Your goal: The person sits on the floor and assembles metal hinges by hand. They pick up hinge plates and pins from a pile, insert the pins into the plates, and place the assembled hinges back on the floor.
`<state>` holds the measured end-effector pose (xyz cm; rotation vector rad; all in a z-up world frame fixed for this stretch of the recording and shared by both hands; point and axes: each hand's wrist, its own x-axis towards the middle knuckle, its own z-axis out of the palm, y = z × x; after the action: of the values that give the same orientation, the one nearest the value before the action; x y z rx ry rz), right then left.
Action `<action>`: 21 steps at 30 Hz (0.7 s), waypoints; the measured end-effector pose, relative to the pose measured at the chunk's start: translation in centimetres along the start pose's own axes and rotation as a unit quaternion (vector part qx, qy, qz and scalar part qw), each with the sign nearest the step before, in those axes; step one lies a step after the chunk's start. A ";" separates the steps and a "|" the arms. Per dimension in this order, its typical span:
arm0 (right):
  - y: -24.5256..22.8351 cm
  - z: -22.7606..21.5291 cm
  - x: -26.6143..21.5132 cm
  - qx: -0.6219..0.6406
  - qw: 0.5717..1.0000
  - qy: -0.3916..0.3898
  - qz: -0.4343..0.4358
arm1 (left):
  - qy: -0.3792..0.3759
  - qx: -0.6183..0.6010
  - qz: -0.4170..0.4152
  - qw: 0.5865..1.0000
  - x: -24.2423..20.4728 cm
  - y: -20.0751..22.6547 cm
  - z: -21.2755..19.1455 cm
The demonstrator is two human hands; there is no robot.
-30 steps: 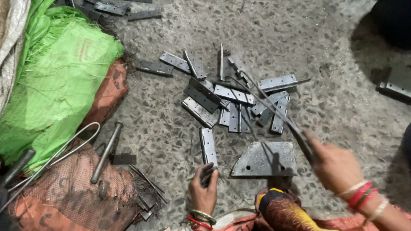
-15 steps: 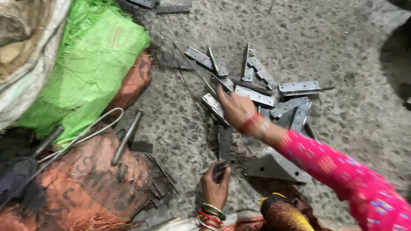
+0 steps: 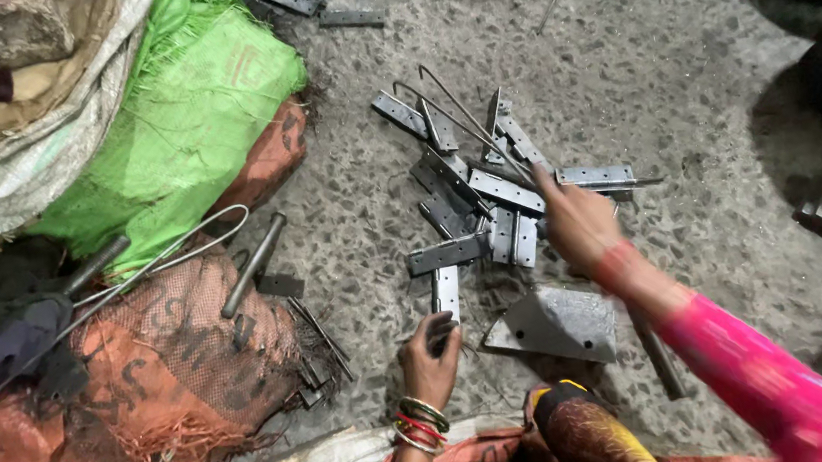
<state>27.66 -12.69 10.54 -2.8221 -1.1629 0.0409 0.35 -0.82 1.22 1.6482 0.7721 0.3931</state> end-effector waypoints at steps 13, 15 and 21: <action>3.3 -1.6 -18.7 -0.021 0.984 -0.175 0.012 | 0.004 -0.001 -0.001 1.000 0.3 -0.3 -0.1; 3.6 -1.9 -17.0 0.006 0.994 -0.106 0.000 | 0.005 -0.014 0.014 1.000 0.1 -0.7 -0.1; 2.8 4.1 2.1 -0.002 1.000 0.020 0.016 | 0.009 0.005 0.019 1.000 0.2 -1.2 0.0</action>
<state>30.86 -12.87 6.26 -2.8315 -1.1101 -0.0150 0.13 -0.61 0.06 1.6733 0.7574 0.4327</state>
